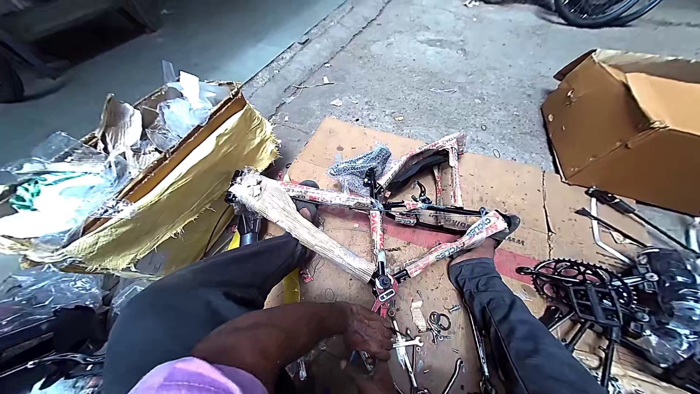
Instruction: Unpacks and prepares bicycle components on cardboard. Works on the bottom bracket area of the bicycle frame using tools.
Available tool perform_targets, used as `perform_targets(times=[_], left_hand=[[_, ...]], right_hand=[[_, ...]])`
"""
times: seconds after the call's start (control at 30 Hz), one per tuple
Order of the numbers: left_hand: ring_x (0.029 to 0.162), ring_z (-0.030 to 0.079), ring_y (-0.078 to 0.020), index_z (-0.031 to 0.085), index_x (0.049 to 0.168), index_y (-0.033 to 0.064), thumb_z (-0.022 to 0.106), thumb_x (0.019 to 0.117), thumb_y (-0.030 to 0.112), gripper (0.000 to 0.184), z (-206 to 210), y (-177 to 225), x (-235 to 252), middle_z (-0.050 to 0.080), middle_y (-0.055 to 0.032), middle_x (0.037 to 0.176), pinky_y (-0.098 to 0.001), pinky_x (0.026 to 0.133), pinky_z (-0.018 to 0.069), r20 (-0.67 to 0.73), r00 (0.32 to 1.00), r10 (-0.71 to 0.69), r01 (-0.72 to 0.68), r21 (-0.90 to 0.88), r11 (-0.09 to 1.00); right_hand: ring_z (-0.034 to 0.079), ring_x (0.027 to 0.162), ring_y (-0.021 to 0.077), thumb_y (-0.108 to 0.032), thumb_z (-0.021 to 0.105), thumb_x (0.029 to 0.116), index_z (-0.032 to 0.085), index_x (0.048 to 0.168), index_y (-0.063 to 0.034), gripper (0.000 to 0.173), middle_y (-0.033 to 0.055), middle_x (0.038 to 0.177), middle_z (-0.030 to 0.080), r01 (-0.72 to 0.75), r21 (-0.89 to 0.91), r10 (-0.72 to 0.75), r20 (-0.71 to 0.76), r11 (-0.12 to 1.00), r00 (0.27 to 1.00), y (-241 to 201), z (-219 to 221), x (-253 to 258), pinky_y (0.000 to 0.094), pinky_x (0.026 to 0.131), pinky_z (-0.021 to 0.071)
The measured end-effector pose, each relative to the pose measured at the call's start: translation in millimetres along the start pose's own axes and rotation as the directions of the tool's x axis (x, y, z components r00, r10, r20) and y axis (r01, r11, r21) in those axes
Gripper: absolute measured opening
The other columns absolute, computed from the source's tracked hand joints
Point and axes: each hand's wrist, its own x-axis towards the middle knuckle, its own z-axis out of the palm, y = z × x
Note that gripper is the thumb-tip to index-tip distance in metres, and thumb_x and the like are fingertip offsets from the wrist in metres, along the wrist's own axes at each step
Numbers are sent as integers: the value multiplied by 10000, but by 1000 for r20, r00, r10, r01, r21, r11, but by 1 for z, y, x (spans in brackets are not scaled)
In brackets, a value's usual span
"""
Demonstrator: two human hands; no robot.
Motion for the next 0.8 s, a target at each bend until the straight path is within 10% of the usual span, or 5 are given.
perform_targets(times=[0.3, 0.43, 0.6, 0.67, 0.8], left_hand=[[1182, 595, -378, 592, 1280, 9, 653, 913, 102, 384, 2, -20, 137, 643, -195, 1225, -538, 1038, 450, -195, 604, -773, 708, -314, 633], [1075, 646, -350, 667, 1113, 34, 654, 946, 146, 201, 19, -4, 88, 689, -162, 1063, -516, 997, 482, -198, 840, -505, 490, -123, 863], [976, 648, -331, 707, 1064, 17, 627, 916, 11, 168, 10, -1, -1, 679, -160, 948, -470, 950, 466, -61, 998, -6, 4, -33, 999], [968, 647, -314, 688, 1085, 33, 637, 930, 49, 164, 16, 3, 8, 673, -144, 958, -448, 933, 474, -127, 991, -45, 49, 31, 998], [1100, 631, -367, 649, 1187, 36, 721, 909, 163, 314, 15, -3, 81, 676, -176, 1116, -528, 997, 474, -177, 861, -477, 460, -129, 879]], right_hand=[[628, 1163, 324, -595, 903, 649, 341, 1556, -135, 1162, 173, 1300, 636, 209, -813, 106, 314, 543, 944, -35, -215, 99, 565, 1017, 485], [693, 1004, 268, -280, 958, 662, 583, 1278, 8, 777, 163, 1093, 703, 109, -382, -69, 118, 918, 991, 11, -131, 47, 481, 910, 576], [597, 859, 231, -338, 866, 824, 475, 1331, 49, 748, 179, 1043, 611, -143, -12, 143, 79, 990, 987, -1, -5, 3, 434, 761, 528], [521, 604, 143, -368, 830, 856, 467, 1292, -6, 673, 92, 835, 575, -192, -58, 199, 191, 980, 961, 4, -28, 6, 345, 549, 474], [638, 812, 191, -389, 875, 799, 504, 1349, -77, 733, 103, 990, 657, -1, -380, 126, 306, 925, 944, -3, -149, 44, 402, 732, 554]])
